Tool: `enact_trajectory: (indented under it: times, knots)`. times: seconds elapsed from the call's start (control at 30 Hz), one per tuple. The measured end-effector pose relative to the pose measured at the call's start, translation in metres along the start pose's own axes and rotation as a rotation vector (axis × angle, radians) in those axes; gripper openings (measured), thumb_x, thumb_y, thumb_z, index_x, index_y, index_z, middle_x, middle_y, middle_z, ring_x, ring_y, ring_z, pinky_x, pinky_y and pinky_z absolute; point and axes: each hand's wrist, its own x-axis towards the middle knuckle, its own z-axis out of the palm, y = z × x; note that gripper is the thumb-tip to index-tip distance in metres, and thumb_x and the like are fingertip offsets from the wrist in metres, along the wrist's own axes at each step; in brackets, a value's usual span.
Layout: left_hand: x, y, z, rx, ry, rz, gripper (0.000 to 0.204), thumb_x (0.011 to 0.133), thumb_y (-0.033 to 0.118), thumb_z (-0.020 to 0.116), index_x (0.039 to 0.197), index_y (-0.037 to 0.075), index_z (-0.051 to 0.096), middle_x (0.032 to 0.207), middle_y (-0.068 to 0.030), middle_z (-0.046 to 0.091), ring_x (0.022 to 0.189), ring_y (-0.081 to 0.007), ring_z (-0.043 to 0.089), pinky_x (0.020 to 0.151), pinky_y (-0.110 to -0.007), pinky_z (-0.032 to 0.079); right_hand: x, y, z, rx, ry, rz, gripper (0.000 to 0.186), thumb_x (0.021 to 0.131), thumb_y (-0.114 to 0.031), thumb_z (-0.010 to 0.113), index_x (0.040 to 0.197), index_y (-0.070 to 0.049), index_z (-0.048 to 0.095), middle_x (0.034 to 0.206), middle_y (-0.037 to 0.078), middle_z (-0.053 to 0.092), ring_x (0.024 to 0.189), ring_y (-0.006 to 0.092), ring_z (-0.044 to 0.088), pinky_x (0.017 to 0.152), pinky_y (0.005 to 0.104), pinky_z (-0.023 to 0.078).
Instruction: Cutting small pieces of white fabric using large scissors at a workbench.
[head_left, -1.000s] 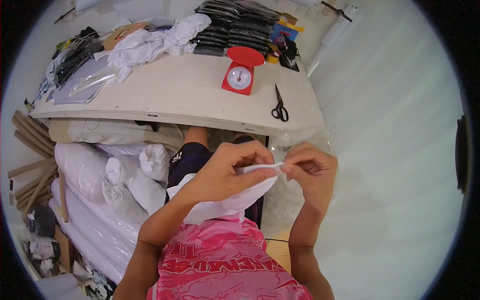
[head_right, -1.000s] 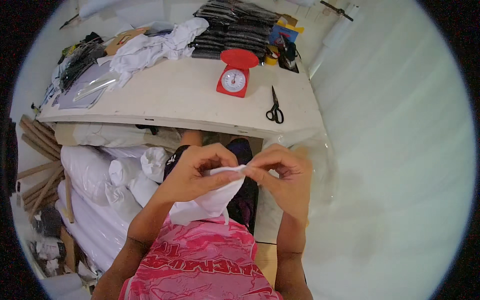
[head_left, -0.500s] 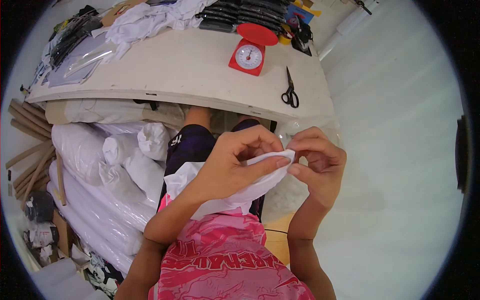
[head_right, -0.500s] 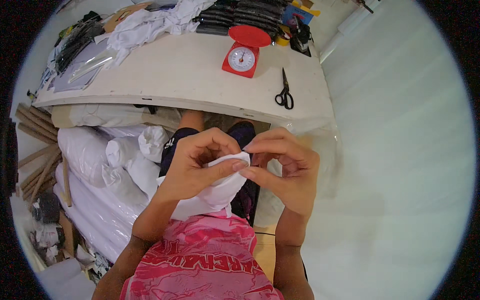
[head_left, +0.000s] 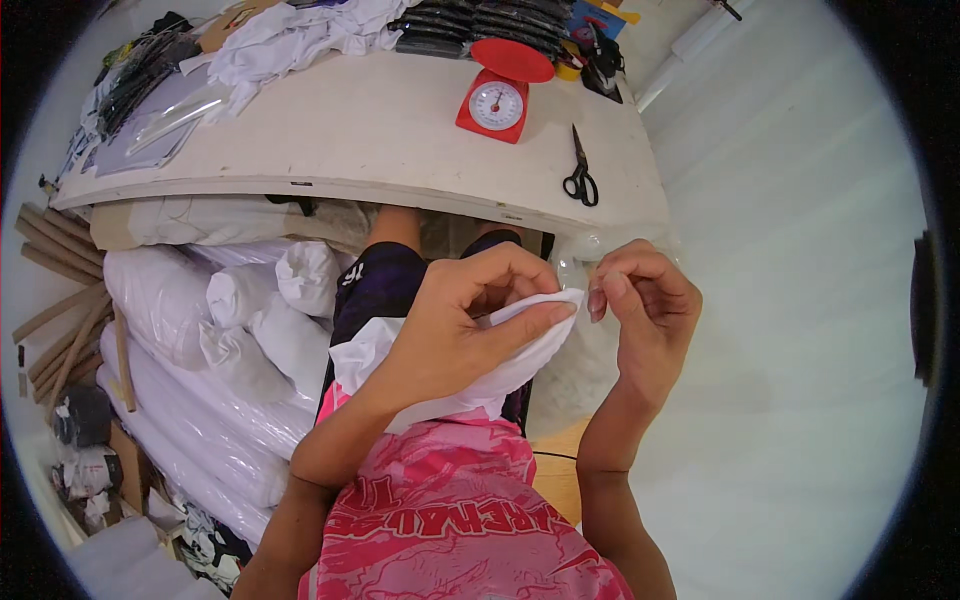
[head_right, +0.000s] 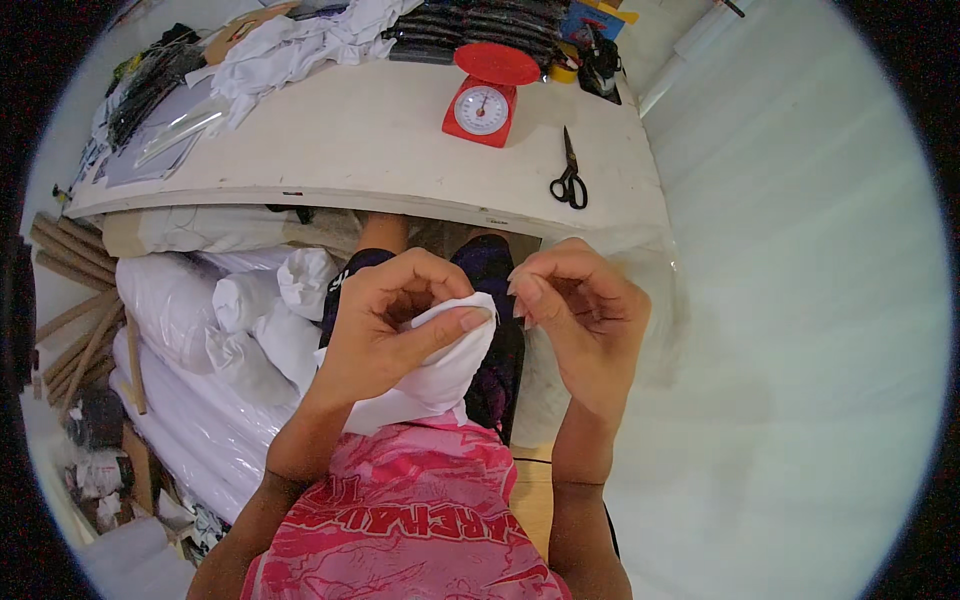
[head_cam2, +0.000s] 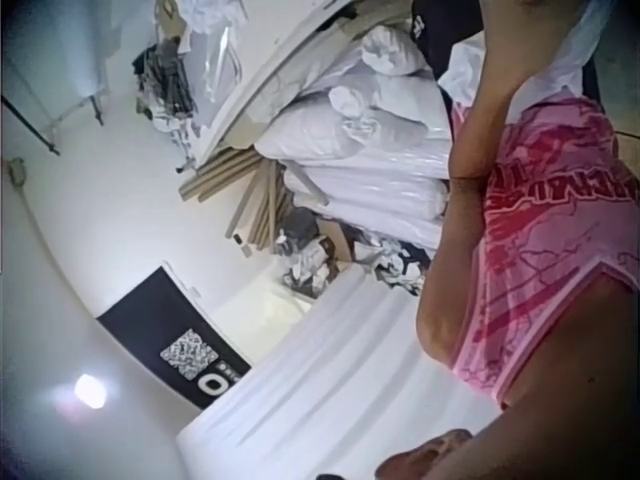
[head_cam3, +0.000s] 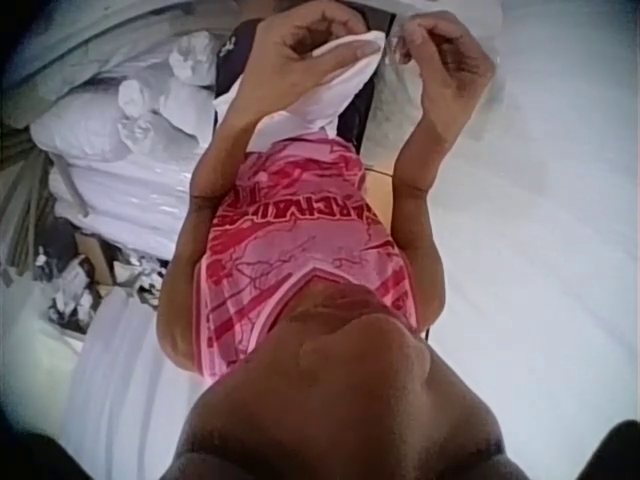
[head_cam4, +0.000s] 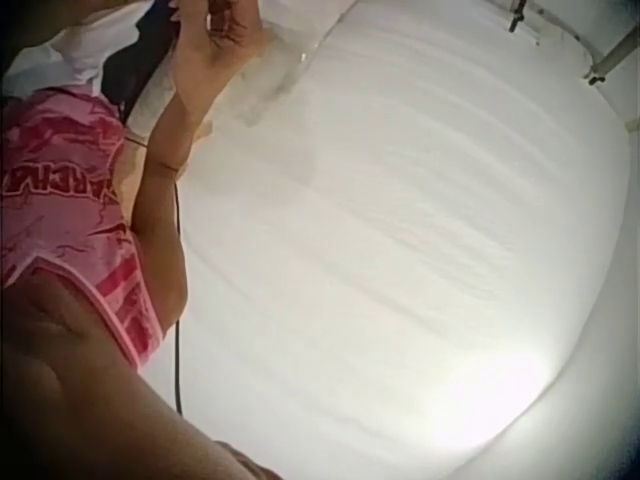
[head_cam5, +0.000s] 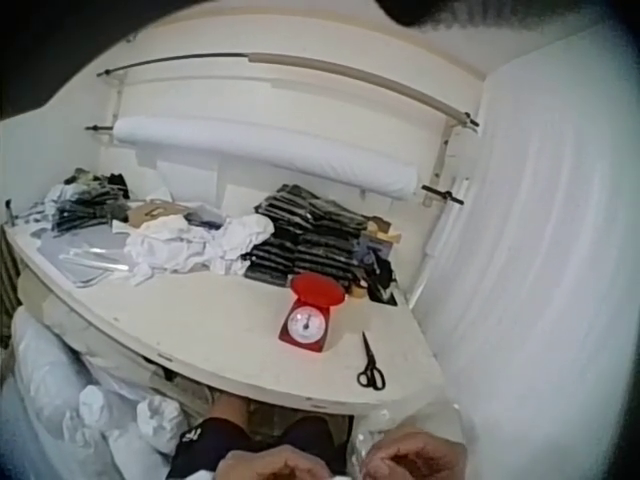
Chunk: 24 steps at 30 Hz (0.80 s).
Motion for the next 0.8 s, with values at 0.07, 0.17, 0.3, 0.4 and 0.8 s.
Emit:
enact_trajectory:
  times: [0.07, 0.17, 0.3, 0.4, 0.8]
  knots:
    - [0.000, 0.000, 0.000, -0.013, 0.006, -0.012, 0.015, 0.081, -0.001, 0.067, 0.092, 0.001, 0.057, 0.085, -0.0024, 0.063, 0.076, -0.0041, 0.058, 0.065, -0.018, 0.045, 0.000, 0.001, -0.001, 0.017, -0.002, 0.010, 0.010, 0.077, 0.003, 0.066, 0.087, 0.001, 0.064, 0.083, 0.009, 0.061, 0.068, 0.0096, 0.055, 0.057, 0.0208, 0.042]
    - [0.002, 0.002, 0.001, -0.014, 0.022, -0.012, 0.015, 0.081, -0.001, 0.067, 0.092, 0.001, 0.057, 0.085, -0.0019, 0.063, 0.076, -0.0038, 0.058, 0.064, -0.018, 0.045, 0.001, -0.001, -0.001, -0.111, -0.071, -0.083, 0.013, 0.076, 0.004, 0.067, 0.088, 0.001, 0.065, 0.085, 0.008, 0.062, 0.068, 0.0099, 0.056, 0.059, 0.0218, 0.043]
    - [0.004, -0.003, -0.001, 0.033, 0.011, 0.018, 0.014, 0.082, -0.002, 0.066, 0.092, 0.000, 0.057, 0.083, -0.0010, 0.062, 0.074, -0.0029, 0.056, 0.063, -0.017, 0.043, 0.000, -0.003, 0.006, -0.213, -0.070, -0.088, 0.010, 0.076, 0.003, 0.068, 0.086, 0.001, 0.066, 0.082, 0.008, 0.062, 0.070, 0.0113, 0.057, 0.062, 0.0228, 0.043]
    - [0.003, -0.003, 0.002, 0.010, 0.047, 0.013, 0.012, 0.083, 0.003, 0.066, 0.091, -0.001, 0.058, 0.078, 0.0003, 0.059, 0.070, -0.0017, 0.052, 0.061, -0.017, 0.042, 0.001, -0.004, 0.006, -0.244, -0.072, -0.070, 0.007, 0.076, 0.003, 0.067, 0.083, 0.001, 0.066, 0.079, 0.008, 0.062, 0.071, 0.0120, 0.057, 0.063, 0.0231, 0.044]
    - [0.024, -0.037, -0.010, -0.261, -0.008, -0.093, 0.014, 0.086, 0.003, 0.063, 0.097, -0.001, 0.055, 0.086, -0.0013, 0.058, 0.083, -0.0027, 0.051, 0.068, -0.017, 0.042, 0.025, 0.017, -0.005, -0.203, -0.055, 0.054, 0.002, 0.080, 0.001, 0.065, 0.081, 0.002, 0.064, 0.076, 0.005, 0.061, 0.066, 0.0095, 0.056, 0.059, 0.0228, 0.043]
